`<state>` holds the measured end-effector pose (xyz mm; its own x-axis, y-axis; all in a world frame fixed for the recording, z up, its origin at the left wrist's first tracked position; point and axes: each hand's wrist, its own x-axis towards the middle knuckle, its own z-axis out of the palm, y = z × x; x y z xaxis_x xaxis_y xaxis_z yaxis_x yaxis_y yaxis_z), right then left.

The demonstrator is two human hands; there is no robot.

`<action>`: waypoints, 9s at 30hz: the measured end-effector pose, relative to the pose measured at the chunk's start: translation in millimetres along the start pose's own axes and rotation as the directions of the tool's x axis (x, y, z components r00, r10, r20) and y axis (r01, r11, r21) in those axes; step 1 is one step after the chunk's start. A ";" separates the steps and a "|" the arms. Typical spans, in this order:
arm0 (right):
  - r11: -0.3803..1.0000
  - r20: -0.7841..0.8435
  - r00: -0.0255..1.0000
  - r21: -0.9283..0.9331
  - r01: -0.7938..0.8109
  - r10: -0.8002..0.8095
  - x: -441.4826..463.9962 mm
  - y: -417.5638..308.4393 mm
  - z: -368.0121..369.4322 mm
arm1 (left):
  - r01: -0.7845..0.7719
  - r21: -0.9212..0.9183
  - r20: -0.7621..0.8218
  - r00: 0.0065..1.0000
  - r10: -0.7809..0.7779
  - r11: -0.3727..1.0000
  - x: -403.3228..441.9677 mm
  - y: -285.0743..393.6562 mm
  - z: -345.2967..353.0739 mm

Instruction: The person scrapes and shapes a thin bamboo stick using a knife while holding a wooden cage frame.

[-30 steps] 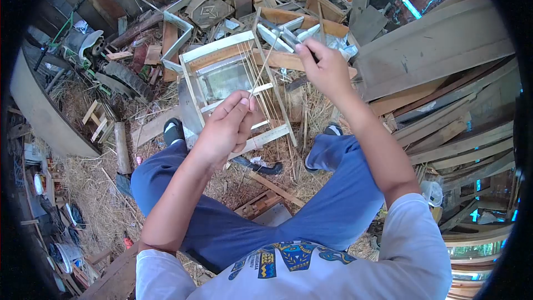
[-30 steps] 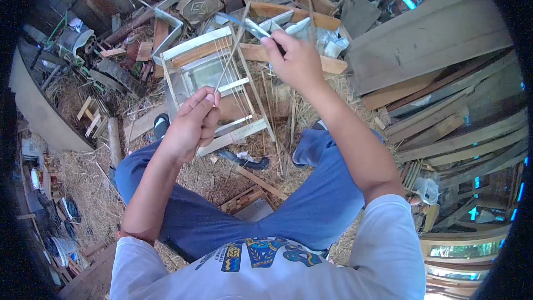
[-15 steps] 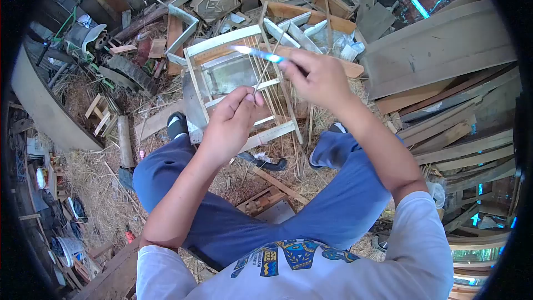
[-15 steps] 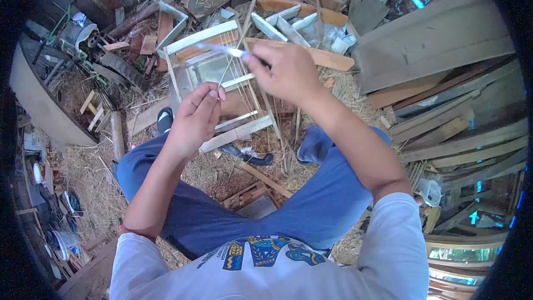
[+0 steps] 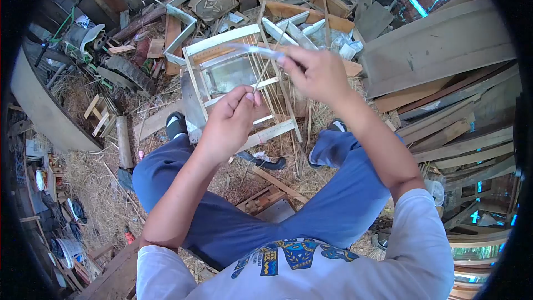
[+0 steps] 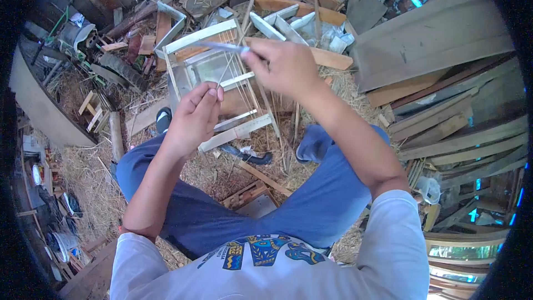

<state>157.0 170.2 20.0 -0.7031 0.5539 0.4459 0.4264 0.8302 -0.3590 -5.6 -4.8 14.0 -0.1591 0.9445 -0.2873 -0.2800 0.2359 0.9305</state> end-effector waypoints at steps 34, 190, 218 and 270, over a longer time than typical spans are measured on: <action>0.489 0.266 0.892 0.761 -0.426 0.365 3.5 29.0 18.0 | -0.016 0.130 0.126 0.992 -0.001 0.991 3.3 -13.3 7.0; 0.996 -0.021 0.996 0.015 0.085 -0.085 -17.4 -4.7 0.8 | -0.280 0.403 -0.139 0.922 0.361 0.871 26.9 -11.7 13.1; 0.940 -0.057 0.941 0.098 -0.328 0.334 -6.0 30.9 -17.9 | -0.229 0.245 -0.100 0.960 0.260 0.942 27.2 -19.1 12.1; 0.998 0.040 0.998 -0.030 0.050 -0.049 -15.1 26.8 8.9 | -0.145 0.494 -0.097 0.971 0.220 0.857 23.2 -20.6 7.1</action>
<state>174.0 183.5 -3.6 -0.7454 0.5094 0.4299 0.4074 0.8586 -0.3111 3.3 13.9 -10.2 -0.3082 0.9464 -0.0964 0.2510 0.1786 0.9514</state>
